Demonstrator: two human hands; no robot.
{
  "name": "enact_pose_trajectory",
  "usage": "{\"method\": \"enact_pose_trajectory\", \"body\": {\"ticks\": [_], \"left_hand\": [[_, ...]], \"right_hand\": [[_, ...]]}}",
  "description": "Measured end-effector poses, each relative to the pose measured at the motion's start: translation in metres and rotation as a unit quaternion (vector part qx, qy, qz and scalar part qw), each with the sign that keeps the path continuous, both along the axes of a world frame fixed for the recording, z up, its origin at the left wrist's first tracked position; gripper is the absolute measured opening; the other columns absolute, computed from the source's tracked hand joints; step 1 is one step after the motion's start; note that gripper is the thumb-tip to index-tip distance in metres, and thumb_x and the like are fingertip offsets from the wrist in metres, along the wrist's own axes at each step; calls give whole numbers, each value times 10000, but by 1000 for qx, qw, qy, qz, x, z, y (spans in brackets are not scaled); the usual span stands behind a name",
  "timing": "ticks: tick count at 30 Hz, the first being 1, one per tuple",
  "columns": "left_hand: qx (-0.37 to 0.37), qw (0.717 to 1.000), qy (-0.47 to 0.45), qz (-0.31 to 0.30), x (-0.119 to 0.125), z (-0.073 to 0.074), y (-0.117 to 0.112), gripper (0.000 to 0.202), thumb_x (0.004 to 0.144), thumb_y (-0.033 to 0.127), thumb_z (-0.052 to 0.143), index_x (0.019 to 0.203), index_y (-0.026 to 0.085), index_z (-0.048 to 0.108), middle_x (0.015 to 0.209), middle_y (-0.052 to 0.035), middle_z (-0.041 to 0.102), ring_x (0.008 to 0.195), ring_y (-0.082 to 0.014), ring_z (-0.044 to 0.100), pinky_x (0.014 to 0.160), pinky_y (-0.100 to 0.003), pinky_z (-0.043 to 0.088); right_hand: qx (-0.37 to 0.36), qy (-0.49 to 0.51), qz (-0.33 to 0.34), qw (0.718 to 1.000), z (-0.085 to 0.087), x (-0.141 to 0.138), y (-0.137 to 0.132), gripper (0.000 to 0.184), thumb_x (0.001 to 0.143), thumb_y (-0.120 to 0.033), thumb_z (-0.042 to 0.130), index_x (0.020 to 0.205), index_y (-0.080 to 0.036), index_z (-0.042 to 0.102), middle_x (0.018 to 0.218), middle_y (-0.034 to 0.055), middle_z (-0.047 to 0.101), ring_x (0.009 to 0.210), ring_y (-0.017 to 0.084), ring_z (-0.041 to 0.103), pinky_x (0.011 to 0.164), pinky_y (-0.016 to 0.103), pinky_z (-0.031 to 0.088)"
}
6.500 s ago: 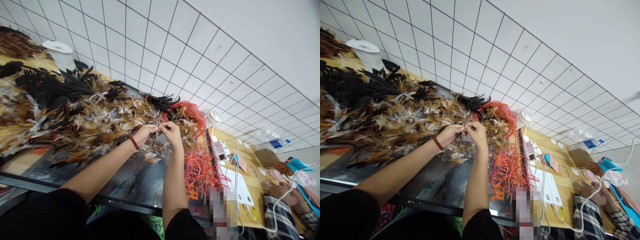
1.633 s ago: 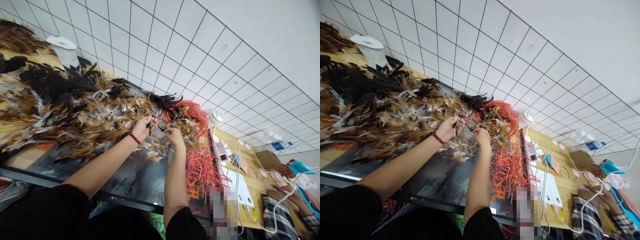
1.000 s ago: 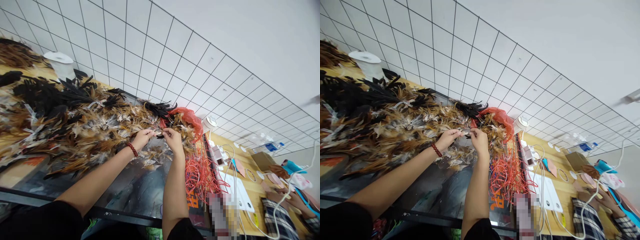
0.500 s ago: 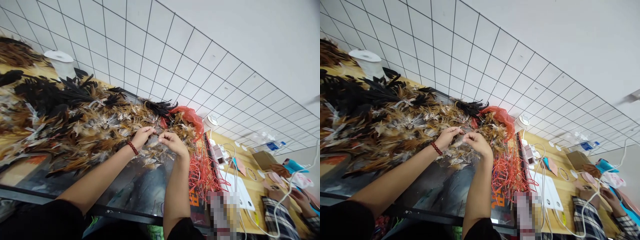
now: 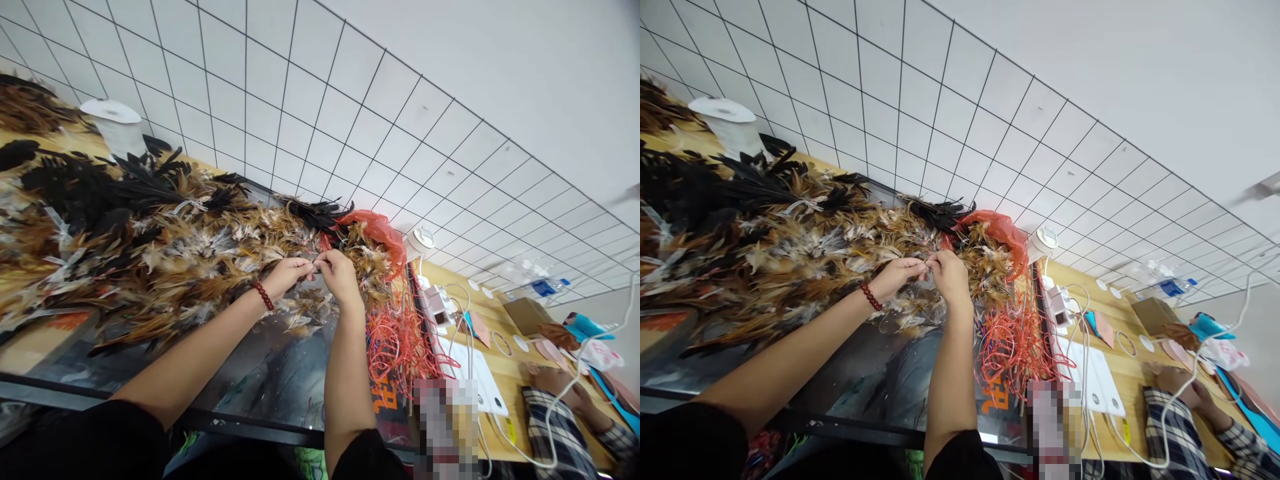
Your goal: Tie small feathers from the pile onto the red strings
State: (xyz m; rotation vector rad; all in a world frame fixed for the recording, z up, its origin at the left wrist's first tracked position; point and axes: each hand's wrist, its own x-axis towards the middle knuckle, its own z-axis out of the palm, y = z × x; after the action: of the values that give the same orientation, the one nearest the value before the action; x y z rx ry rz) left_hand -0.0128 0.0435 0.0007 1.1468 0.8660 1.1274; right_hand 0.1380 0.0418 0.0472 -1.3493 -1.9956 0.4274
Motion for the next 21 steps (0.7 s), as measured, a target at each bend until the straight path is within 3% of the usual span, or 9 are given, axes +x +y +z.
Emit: {"method": "enact_pose_trajectory", "body": {"ticks": [5,8,10,15,18,21], "left_hand": [[-28,998,-53,-9,-1,7,-3,272,698,403,696,606,160,615,529,12,507,662,-165,564,731,-282,415],[-47,995,-77,-35,-2,8,-3,280,679,406,725,633,150,621,528,17,495,658,-164,572,725,-281,418],[-54,992,-100,-60,-3,7,-3,299,667,410,741,613,150,604,525,20,484,639,-154,563,721,-280,420],[-49,986,-113,-110,-5,10,-6,332,662,429,761,596,150,594,523,17,479,647,-155,572,720,-278,425],[-46,984,-114,-127,-4,11,-9,387,704,510,713,621,145,613,616,-26,566,705,-173,588,722,-285,435],[-32,987,-109,-113,1,9,-9,435,741,566,657,634,146,617,650,-34,584,698,-165,569,709,-283,431]], "right_hand": [[-7,131,-34,991,-6,8,4,200,841,-305,557,922,-196,703,920,51,692,856,173,614,826,303,468],[-95,210,27,973,-6,7,5,244,794,-348,622,971,-201,705,929,42,706,807,161,622,776,297,495],[-154,260,81,950,-6,3,4,260,766,-378,654,952,-201,697,825,21,702,709,147,618,695,286,511],[-221,344,133,903,-4,-5,0,299,702,-468,718,724,-199,590,578,-27,617,495,129,576,520,271,490],[-222,348,126,902,-4,-4,-1,323,710,-475,712,710,-202,539,517,-41,582,443,130,564,474,262,465],[-205,322,102,918,-6,-3,1,271,743,-435,670,722,-205,528,507,-42,577,431,131,559,457,256,457]]}}
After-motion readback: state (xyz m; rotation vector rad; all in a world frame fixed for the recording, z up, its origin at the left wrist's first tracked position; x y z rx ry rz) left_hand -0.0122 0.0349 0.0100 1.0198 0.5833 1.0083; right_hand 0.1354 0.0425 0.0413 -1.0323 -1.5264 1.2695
